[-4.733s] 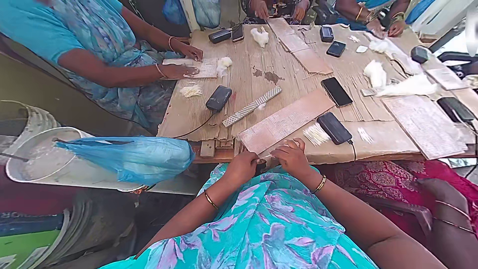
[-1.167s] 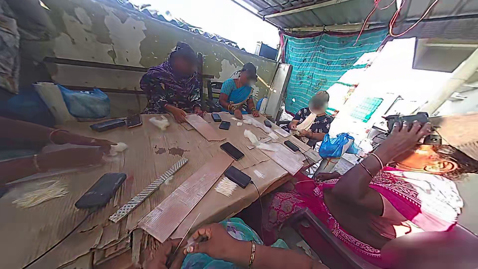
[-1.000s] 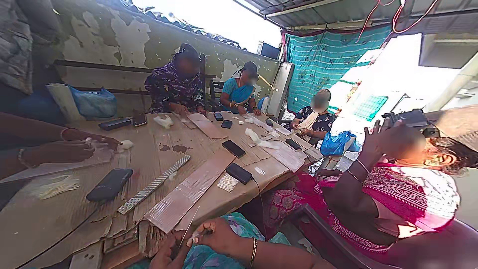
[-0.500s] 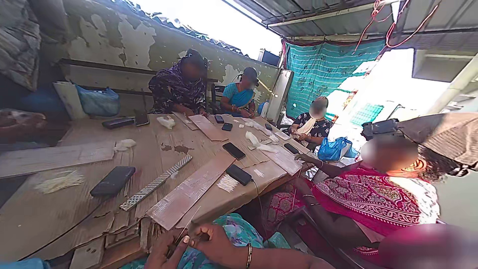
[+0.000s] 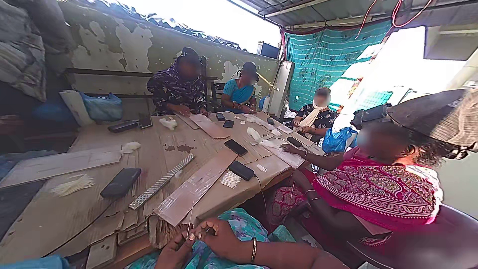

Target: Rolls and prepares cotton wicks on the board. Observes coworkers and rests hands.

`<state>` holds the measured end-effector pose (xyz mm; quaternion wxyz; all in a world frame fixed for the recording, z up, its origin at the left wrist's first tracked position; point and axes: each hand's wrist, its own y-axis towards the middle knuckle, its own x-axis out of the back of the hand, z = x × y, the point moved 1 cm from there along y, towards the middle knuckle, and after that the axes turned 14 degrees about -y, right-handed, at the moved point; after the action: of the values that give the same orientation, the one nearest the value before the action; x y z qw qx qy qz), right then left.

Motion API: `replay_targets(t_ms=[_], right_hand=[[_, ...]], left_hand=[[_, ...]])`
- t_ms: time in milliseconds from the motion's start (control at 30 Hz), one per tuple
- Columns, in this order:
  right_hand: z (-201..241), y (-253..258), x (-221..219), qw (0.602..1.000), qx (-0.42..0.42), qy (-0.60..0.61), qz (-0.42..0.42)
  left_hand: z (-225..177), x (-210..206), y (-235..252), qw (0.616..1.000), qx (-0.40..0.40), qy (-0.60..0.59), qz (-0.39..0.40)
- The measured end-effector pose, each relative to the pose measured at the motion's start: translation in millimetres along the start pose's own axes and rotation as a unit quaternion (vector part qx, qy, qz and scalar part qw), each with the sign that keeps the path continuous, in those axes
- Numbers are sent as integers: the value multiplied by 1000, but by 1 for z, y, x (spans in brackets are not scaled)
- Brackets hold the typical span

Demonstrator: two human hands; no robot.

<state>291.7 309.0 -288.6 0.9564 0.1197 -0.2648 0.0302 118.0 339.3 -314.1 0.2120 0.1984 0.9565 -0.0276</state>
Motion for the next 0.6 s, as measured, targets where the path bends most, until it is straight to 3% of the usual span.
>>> replay_targets(t_ms=[200,600], right_hand=[[1,-1,-1,1000,11,-2,-3],[3,0,-2,1000,-4,15,6]], left_hand=[[3,1,1,1000,-9,-18,16],[4,1,0,999,-8,4,-40]])
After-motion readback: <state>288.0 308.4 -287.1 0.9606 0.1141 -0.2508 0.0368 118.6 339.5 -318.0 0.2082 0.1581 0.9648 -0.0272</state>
